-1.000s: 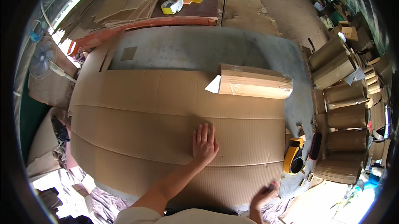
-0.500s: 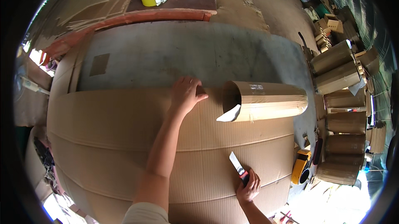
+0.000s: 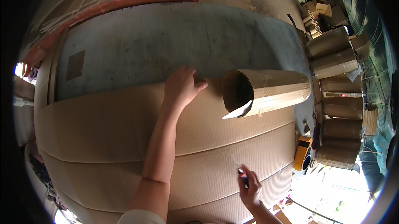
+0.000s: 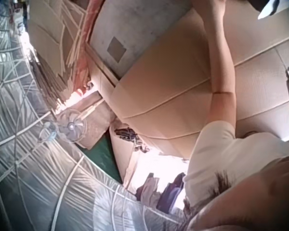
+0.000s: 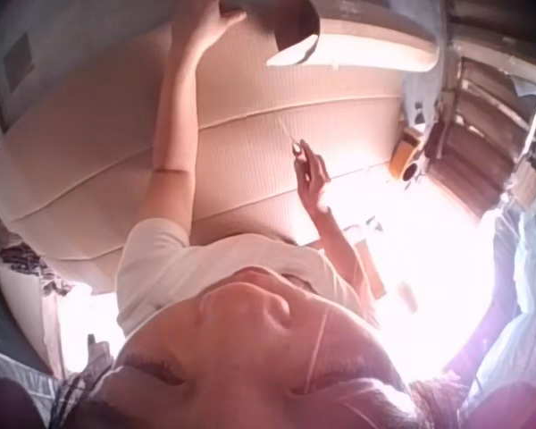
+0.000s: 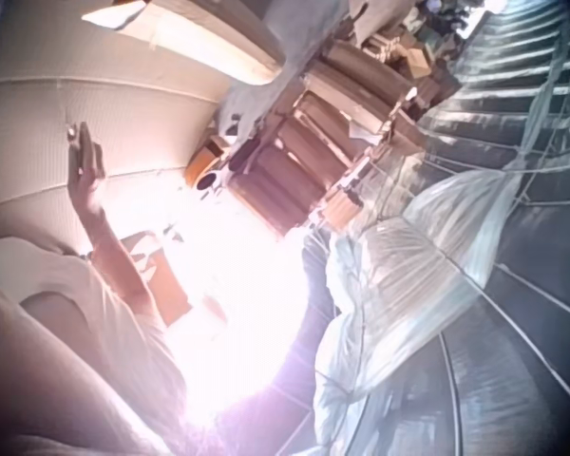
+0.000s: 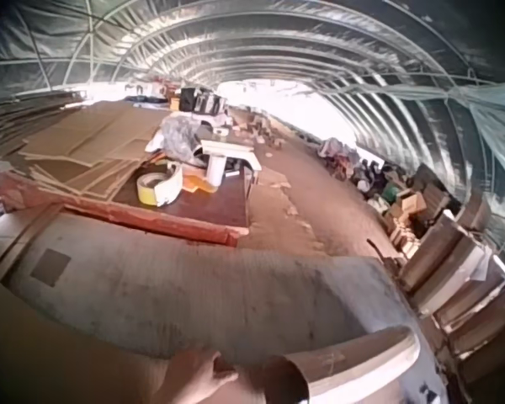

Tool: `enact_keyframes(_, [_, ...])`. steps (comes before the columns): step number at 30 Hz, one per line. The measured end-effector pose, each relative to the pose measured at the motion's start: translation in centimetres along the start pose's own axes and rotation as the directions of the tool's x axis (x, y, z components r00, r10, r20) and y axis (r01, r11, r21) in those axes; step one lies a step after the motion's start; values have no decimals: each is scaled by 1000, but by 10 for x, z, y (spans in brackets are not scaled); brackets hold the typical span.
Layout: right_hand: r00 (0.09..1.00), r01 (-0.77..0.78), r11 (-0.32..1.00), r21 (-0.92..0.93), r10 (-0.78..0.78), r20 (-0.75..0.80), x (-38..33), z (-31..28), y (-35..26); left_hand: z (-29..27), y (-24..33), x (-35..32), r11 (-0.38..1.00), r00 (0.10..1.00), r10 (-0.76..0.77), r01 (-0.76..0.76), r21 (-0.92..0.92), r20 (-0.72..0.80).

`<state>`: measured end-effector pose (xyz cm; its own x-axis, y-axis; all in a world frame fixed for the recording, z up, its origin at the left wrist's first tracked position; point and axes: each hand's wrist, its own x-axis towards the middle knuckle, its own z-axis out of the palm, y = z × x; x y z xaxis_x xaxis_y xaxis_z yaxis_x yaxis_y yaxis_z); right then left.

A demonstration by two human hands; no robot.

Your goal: The person assembles a small cardboard box by folding flaps and sealing them with a tape gun, then attaches a shipping label. They cut a larger cardboard sheet into pieces using a utility knife, roll the pieces into cylindrical tubes, and tape them. The person repeats the process to assemble another small box.

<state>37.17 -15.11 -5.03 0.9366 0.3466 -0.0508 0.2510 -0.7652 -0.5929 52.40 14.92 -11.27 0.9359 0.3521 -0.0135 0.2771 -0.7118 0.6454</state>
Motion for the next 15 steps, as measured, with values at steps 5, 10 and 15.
enact_keyframes(5, [887,-331,745,579,37,459,41,-13,-64,-5,3,1,984,982,-109,128,-123,153])
enact_keyframes(10, [965,-31,956,290,-48,258,88,-12,-89,-3,0,0,989,978,-92,111,-97,185])
enact_keyframes(15, [982,116,993,-2,-114,151,120,4,-94,0,-4,-3,994,995,-51,59,-94,89])
